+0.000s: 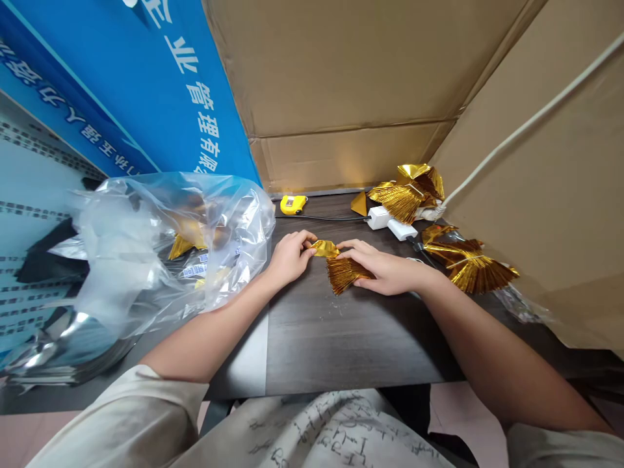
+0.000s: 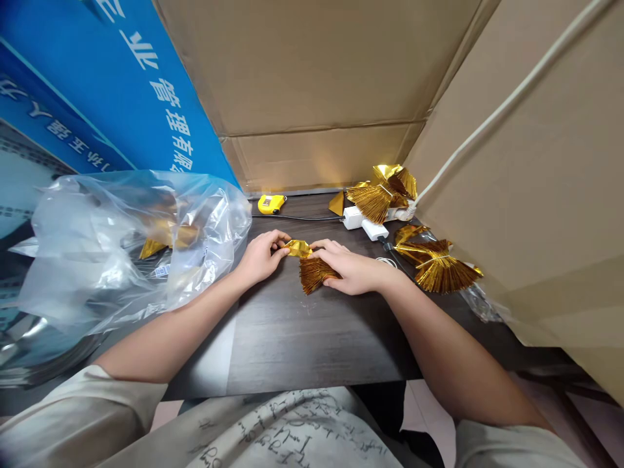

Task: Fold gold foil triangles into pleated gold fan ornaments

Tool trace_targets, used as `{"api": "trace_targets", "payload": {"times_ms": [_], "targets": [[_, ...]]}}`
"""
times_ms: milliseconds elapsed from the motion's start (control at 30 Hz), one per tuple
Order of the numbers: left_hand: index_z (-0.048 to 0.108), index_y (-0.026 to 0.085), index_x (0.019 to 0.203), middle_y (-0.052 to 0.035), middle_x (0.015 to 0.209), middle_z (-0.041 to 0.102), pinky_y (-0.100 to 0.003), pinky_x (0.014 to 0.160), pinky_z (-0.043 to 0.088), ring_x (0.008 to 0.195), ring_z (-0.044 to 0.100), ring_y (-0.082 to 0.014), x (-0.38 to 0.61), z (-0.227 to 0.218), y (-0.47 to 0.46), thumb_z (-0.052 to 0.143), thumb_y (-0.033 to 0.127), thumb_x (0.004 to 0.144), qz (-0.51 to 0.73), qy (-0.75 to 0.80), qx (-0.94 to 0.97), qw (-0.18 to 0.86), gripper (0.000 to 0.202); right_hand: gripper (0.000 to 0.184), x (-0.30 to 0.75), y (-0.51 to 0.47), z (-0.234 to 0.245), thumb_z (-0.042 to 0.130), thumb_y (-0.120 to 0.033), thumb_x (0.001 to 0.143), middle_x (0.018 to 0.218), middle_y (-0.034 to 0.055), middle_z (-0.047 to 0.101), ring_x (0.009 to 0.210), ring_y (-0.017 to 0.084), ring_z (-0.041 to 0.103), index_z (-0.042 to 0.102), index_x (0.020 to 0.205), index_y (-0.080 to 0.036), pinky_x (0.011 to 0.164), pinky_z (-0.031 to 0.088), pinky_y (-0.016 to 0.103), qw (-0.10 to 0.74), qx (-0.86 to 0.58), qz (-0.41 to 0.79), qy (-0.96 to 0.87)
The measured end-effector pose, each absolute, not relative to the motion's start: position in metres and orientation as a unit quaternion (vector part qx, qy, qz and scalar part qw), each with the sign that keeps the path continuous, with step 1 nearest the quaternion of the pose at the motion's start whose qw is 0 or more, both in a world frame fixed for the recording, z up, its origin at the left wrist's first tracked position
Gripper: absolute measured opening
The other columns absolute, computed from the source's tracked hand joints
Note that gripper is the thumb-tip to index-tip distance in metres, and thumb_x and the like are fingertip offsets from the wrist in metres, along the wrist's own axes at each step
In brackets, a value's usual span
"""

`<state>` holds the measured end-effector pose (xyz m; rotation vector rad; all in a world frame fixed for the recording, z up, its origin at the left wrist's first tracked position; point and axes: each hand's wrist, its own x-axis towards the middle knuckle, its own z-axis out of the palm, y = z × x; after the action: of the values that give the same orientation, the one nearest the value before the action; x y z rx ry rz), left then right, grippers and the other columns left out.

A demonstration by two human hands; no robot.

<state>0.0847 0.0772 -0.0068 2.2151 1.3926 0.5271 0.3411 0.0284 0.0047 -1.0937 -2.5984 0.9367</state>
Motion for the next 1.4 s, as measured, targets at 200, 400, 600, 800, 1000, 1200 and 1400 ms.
{"api": "trace_targets", "payload": {"times_ms": [200, 400, 600, 800, 1000, 1200, 1400], "targets": [[0.071, 0.017, 0.092, -0.0034, 0.089, 0.066, -0.028, 0.076, 0.048, 0.083, 0.061, -0.0160, 0.085, -0.006, 0.075, 0.062, 0.015, 0.091, 0.229, 0.449, 0.825, 0.255, 0.009, 0.050, 0.338, 0.028, 0.001, 0.055, -0.027, 0.092, 0.153, 0.0149, 0.036, 0.141, 0.029, 0.037, 0.045, 0.141, -0.019, 0.120, 0.035, 0.057, 0.096, -0.362, 0.295, -0.879], [0.076, 0.019, 0.097, -0.0045, 0.093, 0.071, -0.030, 0.085, 0.051, 0.090, 0.065, -0.0173, 0.088, -0.007, 0.071, 0.063, 0.014, 0.091, 0.236, 0.383, 0.845, 0.287, 0.015, 0.051, 0.325, 0.027, -0.002, 0.057, -0.028, 0.090, 0.141, 0.0158, 0.042, 0.128, 0.029, 0.036, 0.047, 0.138, -0.017, 0.116, 0.036, 0.059, 0.113, -0.388, 0.282, -0.870], [0.079, 0.021, 0.098, -0.0041, 0.094, 0.075, -0.030, 0.088, 0.053, 0.091, 0.069, -0.0179, 0.087, -0.012, 0.075, 0.069, 0.013, 0.088, 0.244, 0.376, 0.835, 0.318, 0.016, 0.048, 0.321, 0.026, -0.001, 0.059, -0.031, 0.086, 0.134, 0.0160, 0.048, 0.127, 0.034, 0.034, 0.051, 0.132, -0.019, 0.110, 0.034, 0.064, 0.114, -0.409, 0.245, -0.872], [0.079, 0.021, 0.098, -0.0030, 0.098, 0.078, -0.032, 0.093, 0.054, 0.094, 0.071, -0.0186, 0.087, -0.011, 0.077, 0.069, 0.012, 0.089, 0.241, 0.378, 0.834, 0.323, 0.016, 0.046, 0.322, 0.030, -0.005, 0.058, -0.028, 0.088, 0.127, 0.0153, 0.051, 0.119, 0.028, 0.042, 0.049, 0.131, -0.016, 0.108, 0.040, 0.055, 0.123, -0.366, 0.264, -0.884], [0.079, 0.021, 0.097, -0.0019, 0.099, 0.079, -0.031, 0.093, 0.055, 0.093, 0.074, -0.0183, 0.085, -0.014, 0.076, 0.068, 0.013, 0.089, 0.260, 0.401, 0.813, 0.331, 0.016, 0.061, 0.322, 0.030, -0.008, 0.054, -0.032, 0.091, 0.134, 0.0167, 0.047, 0.120, 0.028, 0.044, 0.034, 0.146, -0.015, 0.108, 0.042, 0.056, 0.134, -0.354, 0.258, -0.889], [0.078, 0.020, 0.094, -0.0005, 0.097, 0.080, -0.026, 0.088, 0.056, 0.089, 0.075, -0.0168, 0.084, -0.016, 0.075, 0.069, 0.018, 0.089, 0.276, 0.393, 0.810, 0.336, 0.011, 0.082, 0.321, 0.030, -0.010, 0.051, -0.038, 0.094, 0.138, 0.0201, 0.043, 0.126, 0.032, 0.042, 0.010, 0.161, -0.013, 0.111, 0.038, 0.063, 0.111, -0.375, 0.253, -0.885], [0.077, 0.019, 0.094, -0.0013, 0.095, 0.079, -0.025, 0.084, 0.056, 0.087, 0.074, -0.0166, 0.084, -0.014, 0.075, 0.069, 0.018, 0.088, 0.268, 0.388, 0.811, 0.345, 0.010, 0.076, 0.321, 0.032, -0.013, 0.049, -0.035, 0.096, 0.133, 0.0186, 0.045, 0.117, 0.029, 0.045, 0.014, 0.160, -0.014, 0.106, 0.042, 0.062, 0.107, -0.365, 0.267, -0.886]]}}
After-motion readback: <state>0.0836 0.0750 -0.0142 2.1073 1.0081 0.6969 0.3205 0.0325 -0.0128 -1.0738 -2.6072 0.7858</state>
